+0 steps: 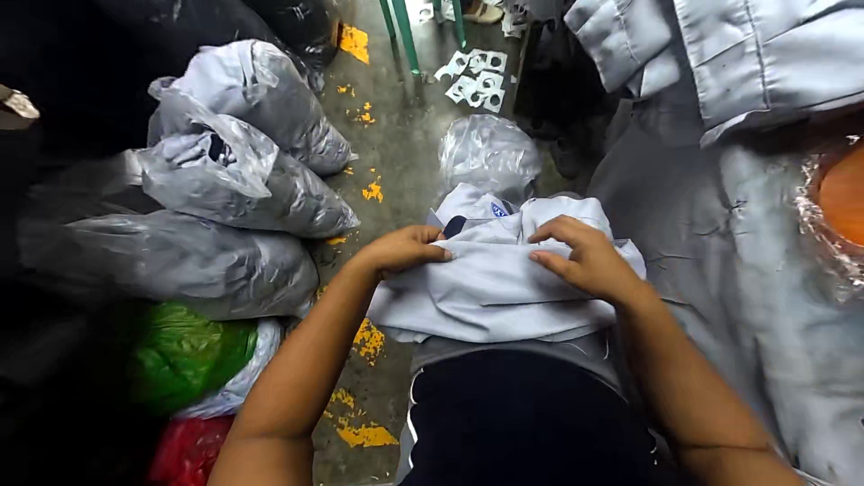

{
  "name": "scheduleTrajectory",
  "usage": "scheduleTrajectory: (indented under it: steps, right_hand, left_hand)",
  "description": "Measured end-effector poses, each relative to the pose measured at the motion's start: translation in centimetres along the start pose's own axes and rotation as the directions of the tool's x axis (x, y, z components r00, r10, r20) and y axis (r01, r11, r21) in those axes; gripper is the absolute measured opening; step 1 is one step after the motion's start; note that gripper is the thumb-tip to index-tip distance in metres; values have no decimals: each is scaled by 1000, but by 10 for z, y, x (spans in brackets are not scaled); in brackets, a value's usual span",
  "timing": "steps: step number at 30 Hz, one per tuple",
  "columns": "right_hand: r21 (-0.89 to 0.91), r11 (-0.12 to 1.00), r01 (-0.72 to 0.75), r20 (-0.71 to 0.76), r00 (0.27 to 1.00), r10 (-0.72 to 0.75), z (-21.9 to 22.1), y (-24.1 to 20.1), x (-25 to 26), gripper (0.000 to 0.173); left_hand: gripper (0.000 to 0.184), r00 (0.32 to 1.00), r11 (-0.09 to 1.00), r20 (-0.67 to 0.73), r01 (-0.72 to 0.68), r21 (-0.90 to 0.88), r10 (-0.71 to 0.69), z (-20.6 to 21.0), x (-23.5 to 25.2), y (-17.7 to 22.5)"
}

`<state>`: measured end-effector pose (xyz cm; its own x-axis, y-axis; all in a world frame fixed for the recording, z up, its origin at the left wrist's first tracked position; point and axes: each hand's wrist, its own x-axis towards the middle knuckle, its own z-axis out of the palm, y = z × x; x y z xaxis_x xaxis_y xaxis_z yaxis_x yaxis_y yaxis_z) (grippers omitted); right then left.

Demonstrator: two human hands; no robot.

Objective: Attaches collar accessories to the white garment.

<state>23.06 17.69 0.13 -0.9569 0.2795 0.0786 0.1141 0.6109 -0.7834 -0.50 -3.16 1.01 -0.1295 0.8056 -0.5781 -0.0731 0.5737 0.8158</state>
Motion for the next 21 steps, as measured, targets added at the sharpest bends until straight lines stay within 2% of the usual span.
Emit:
scheduleTrajectory:
  steps: [2, 5, 8, 14, 21]
  right_hand:
    - [34, 996, 83, 22, 996, -84, 21, -9, 15, 20]
    - [52, 975, 214, -21, 977, -213, 53, -15, 34, 19]
    - [29, 960, 278, -55, 960, -276, 73, -19, 44, 21]
    - [-17, 937, 348, -84, 934, -349, 90, -17, 49, 18]
    - [-23, 948, 318, -105, 942, -319, 95, -16, 50, 16]
  left_hand:
    - [13, 1000, 1000, 9, -3, -16, 3, -1, 1, 0]
    - [14, 999, 998, 23, -25, -58, 27, -3, 2, -2]
    - [14, 998, 993, 37, -42, -106, 46, -4, 0, -4]
    - [14, 995, 986, 71, -55, -158, 67, -6, 0, -9]
    - [16, 991, 980, 97, -68, -189, 88, -8, 3, -13]
